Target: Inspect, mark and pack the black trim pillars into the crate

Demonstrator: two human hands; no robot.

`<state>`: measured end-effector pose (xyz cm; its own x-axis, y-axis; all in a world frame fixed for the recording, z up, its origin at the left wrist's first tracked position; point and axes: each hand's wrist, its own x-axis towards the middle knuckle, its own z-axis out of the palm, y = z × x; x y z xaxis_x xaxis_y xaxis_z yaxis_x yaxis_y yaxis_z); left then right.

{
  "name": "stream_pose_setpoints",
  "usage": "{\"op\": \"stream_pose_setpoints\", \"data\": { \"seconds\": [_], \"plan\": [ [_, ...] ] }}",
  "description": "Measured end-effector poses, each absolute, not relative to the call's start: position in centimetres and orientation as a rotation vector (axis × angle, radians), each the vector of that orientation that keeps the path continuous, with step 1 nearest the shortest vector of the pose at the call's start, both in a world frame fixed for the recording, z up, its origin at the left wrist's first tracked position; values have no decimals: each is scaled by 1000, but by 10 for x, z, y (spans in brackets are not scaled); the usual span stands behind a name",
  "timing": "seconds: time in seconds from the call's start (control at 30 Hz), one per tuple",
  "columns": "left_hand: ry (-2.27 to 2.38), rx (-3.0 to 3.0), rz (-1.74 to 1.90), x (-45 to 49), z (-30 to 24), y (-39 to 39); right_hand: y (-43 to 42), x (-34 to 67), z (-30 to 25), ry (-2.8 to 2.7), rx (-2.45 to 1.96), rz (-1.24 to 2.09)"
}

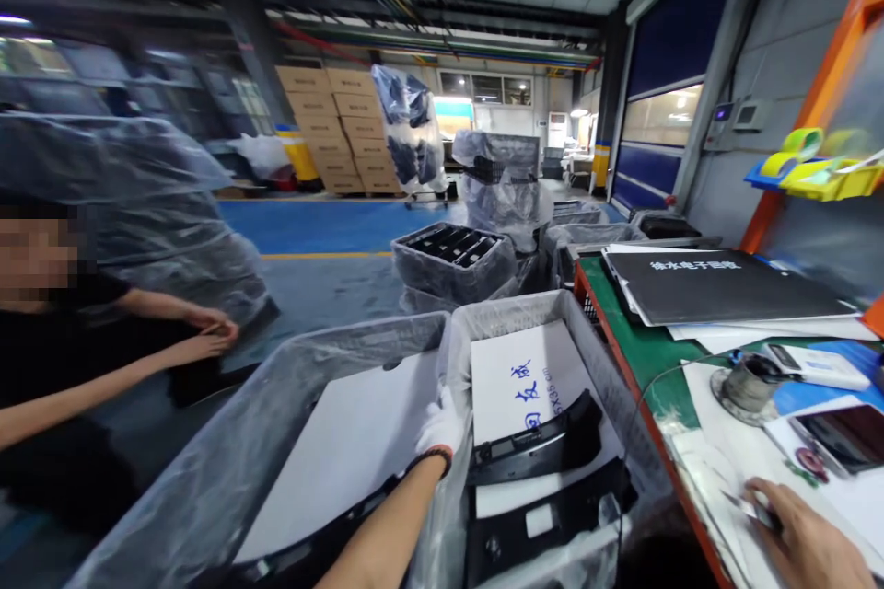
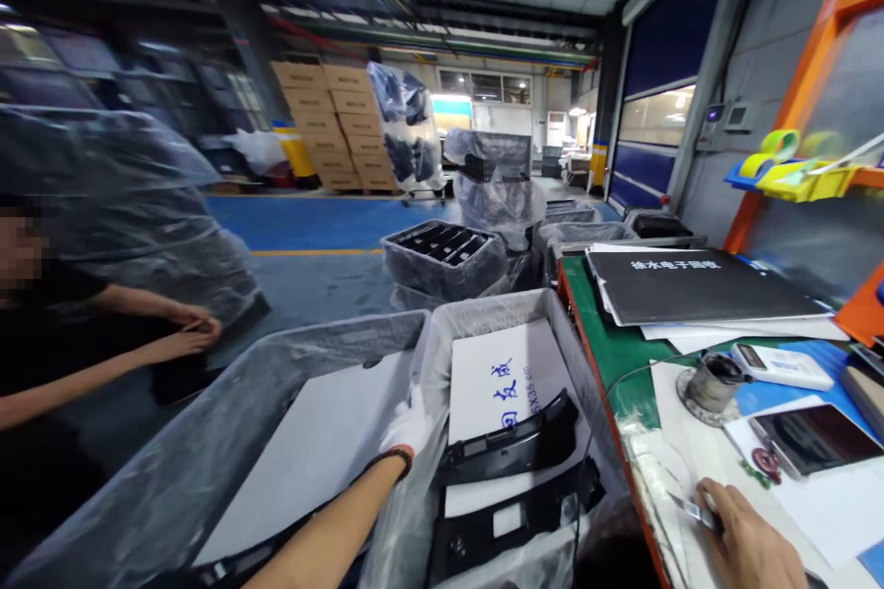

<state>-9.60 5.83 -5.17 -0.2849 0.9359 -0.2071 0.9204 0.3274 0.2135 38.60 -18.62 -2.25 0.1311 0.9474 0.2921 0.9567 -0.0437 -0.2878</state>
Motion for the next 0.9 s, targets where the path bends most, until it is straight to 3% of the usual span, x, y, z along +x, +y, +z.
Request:
{"op": "stream_pose_setpoints", "data": {
  "seconds": [0.47, 0.6, 0.77, 0.9],
  "plan": [
    [2394, 1631, 199, -99, -62, 82, -185, 374, -21, -1803, -2087, -255],
    [2400, 1611, 191, -100, -67, 88, -183, 373, -20, -1655, -2093, -524],
    [2399, 1617, 174, -102, -69, 91, -180, 372, -6, -1566, -1897, -770],
    [2390, 1629, 160, -102, -68, 91, -188, 372, 14, -1395, -1736, -699]
  ]
}}
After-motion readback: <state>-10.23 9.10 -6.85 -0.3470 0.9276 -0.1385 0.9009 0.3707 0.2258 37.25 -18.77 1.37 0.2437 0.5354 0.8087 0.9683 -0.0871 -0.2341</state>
